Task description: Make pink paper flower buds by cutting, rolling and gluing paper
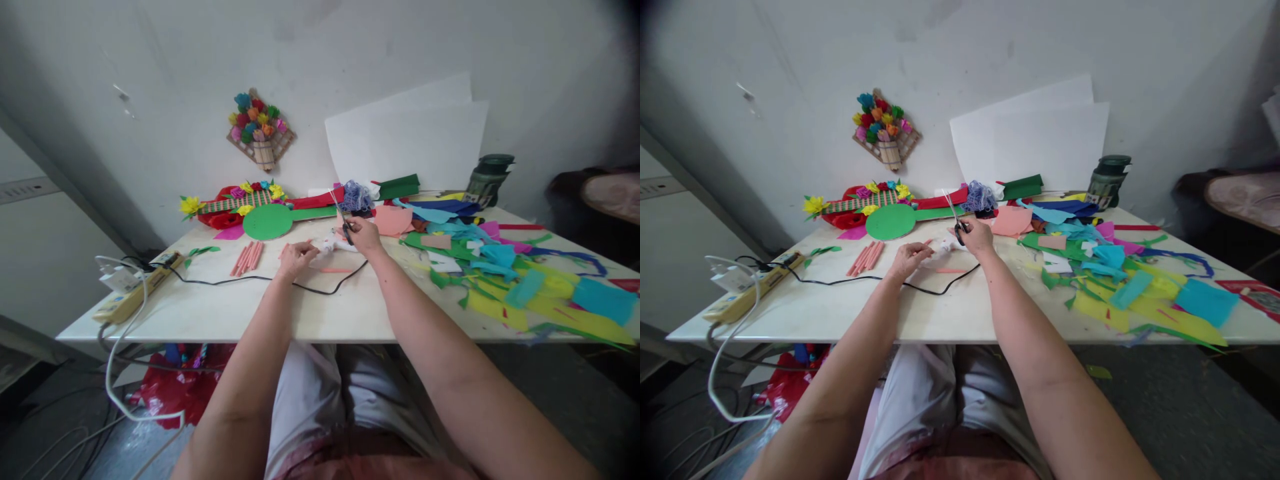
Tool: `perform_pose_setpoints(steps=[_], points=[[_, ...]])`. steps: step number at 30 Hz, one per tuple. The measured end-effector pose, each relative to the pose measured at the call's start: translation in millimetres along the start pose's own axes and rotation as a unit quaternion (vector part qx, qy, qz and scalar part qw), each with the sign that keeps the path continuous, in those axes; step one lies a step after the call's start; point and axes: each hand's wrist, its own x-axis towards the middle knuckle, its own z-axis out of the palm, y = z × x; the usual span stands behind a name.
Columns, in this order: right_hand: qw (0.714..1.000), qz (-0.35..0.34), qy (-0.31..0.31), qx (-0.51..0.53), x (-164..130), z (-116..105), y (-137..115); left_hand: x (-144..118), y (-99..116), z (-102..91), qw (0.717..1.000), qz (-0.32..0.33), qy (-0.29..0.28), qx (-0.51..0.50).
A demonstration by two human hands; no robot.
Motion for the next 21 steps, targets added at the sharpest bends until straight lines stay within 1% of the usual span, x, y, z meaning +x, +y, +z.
perform_pose_setpoints(steps=[2,4,6,8,11,13,15,17,19,21], points=[[0.992,0.014,-0.046,0.119,-2,-1,-6,2,-2,0.1,0.998,0.011,0.053,-0.014],[0.972,0.028,-0.098,0.212,-6,-4,-14,3,-4,1.2,0.996,0.022,0.074,-0.045],[0.956,0.026,-0.149,0.253,-11,-8,-20,4,-6,2.9,0.993,0.027,0.088,-0.069],[0.942,0.021,-0.202,0.267,-14,-11,-24,4,-7,4.7,0.991,0.028,0.098,-0.091],[0.924,0.017,-0.273,0.266,-16,-12,-23,5,-9,6.6,0.979,0.01,0.072,-0.188],[0.913,0.02,-0.304,0.271,-16,-12,-21,6,-10,7.3,0.961,-0.01,0.039,-0.273],[0.899,0.021,-0.328,0.288,-17,-11,-21,7,-11,7.6,0.941,-0.021,0.013,-0.337],[0.887,0.02,-0.346,0.306,-18,-11,-23,7,-9,7.7,0.926,-0.026,-0.013,-0.377],[0.882,0.021,-0.353,0.311,-19,-12,-24,6,-7,7.5,0.915,-0.032,-0.034,-0.401],[0.881,0.027,-0.355,0.311,-20,-12,-25,4,-5,7.1,0.911,-0.047,-0.029,-0.408]])
